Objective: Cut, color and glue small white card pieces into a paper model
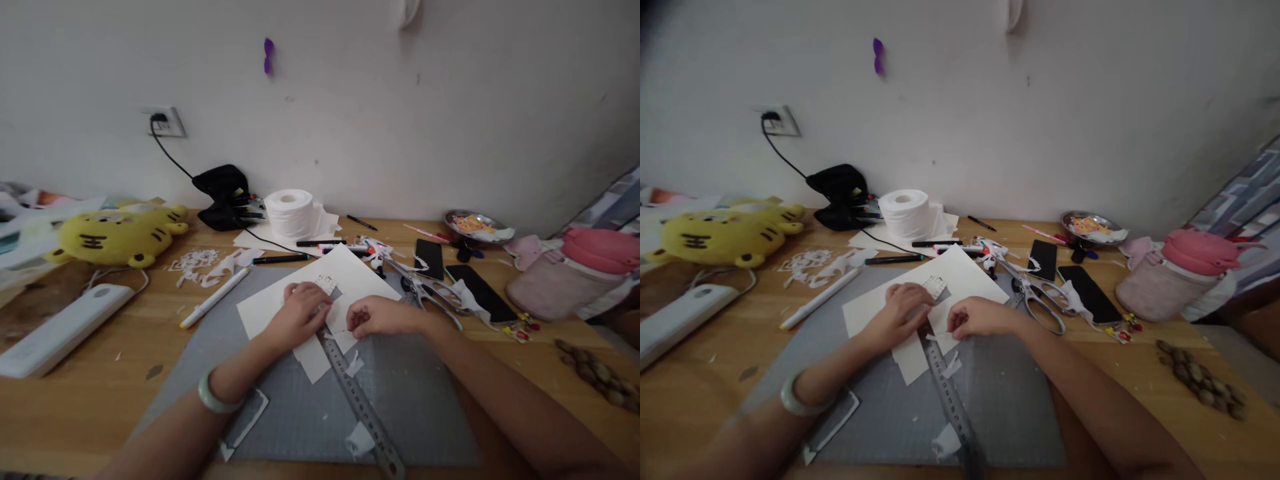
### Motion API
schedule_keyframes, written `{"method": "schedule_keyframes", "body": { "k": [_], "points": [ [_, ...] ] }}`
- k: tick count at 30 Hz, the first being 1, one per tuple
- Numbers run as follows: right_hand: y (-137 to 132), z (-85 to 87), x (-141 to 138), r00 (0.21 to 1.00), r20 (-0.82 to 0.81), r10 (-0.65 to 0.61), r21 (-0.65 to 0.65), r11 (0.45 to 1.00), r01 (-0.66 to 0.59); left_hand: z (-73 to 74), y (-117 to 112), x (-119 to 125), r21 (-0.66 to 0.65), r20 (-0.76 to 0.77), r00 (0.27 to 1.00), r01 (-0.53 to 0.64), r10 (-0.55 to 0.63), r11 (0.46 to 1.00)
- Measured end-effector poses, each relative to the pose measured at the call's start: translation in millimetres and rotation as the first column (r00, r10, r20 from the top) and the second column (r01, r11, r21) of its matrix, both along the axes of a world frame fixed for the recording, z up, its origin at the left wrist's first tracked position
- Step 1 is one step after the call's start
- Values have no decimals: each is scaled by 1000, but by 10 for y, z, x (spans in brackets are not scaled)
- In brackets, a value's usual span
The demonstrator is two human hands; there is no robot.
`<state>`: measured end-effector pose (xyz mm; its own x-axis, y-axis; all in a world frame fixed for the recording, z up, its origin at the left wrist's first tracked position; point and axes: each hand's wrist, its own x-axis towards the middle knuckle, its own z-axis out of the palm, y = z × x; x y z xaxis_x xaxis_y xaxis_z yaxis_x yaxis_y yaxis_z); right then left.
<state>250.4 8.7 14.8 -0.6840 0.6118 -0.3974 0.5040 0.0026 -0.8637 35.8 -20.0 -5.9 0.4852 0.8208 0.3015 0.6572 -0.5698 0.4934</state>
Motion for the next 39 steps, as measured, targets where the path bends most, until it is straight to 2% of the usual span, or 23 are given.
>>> {"method": "schedule_keyframes", "body": {
  "k": [4,8,12,16,19,22,26,27,30,34,39],
  "points": [
    [-43,-160,-73,978,-142,-151,31,987,156,31,-127,136,-199,31,995,100,-95,975],
    [-66,-239,-94,965,-162,-204,65,974,217,24,-160,207,-289,35,998,59,-51,955],
    [-89,-200,-120,962,-173,-210,61,973,223,15,-144,212,-377,91,996,21,14,926],
    [-113,-175,-143,971,-113,-210,85,972,220,-15,-124,205,-410,124,992,48,3,911],
    [-88,-181,-125,980,-53,-194,179,963,201,-32,-104,198,-414,126,991,23,32,910],
    [20,-160,-109,976,43,-214,417,892,177,-36,-82,188,-410,139,988,-5,67,912],
    [299,-70,-276,968,158,-197,677,735,39,-50,-64,177,-411,179,982,22,57,911],
    [383,-50,-365,964,192,-183,735,678,-18,-56,-63,175,-407,183,982,29,51,913],
    [631,-40,-696,962,220,-164,789,610,-76,-66,-60,170,-393,171,984,24,47,919],
    [876,-149,-1095,947,281,-156,839,518,-163,-67,-58,161,-379,131,991,44,6,924],
    [1011,-268,-1307,921,322,-219,862,470,-190,-84,-77,150,-309,38,997,78,-69,948]
  ]
}}
